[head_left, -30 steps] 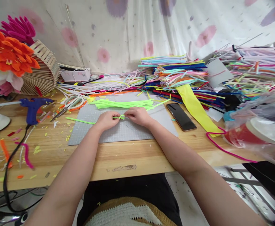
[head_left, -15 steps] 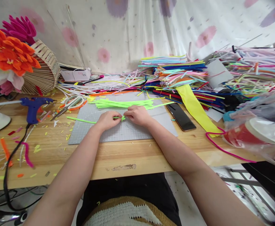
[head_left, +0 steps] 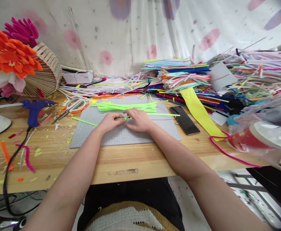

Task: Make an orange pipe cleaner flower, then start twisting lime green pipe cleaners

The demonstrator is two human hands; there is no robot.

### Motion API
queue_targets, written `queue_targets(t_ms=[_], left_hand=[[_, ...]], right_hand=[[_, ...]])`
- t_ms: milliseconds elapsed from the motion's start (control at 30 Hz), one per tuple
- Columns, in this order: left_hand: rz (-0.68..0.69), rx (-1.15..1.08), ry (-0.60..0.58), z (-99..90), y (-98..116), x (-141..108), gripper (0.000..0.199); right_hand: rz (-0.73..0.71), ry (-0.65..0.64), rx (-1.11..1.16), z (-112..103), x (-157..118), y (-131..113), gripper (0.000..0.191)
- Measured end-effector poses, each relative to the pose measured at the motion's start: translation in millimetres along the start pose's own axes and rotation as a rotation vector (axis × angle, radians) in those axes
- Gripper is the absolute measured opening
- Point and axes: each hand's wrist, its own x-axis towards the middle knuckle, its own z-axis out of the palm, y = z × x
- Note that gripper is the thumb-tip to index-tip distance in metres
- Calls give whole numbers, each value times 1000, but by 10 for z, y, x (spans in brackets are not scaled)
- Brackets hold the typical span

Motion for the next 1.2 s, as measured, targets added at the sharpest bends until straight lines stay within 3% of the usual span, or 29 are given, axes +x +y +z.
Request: queue_targets(t_ms=[267,700,1033,1200], left_hand=[[-22,-78,13,-19,11,7,32],[-27,68,63,-78,-40,4,39],[17,141,40,-35,-27,-8,30],[-4,149,60,-41,-39,-1,31]], right_hand=[[-13,84,-21,107,38,15,19],[-25,-4,6,19,-23,150,27],[39,8,-25,72,22,62,36],[71,-43,-90,75,53,49,26]])
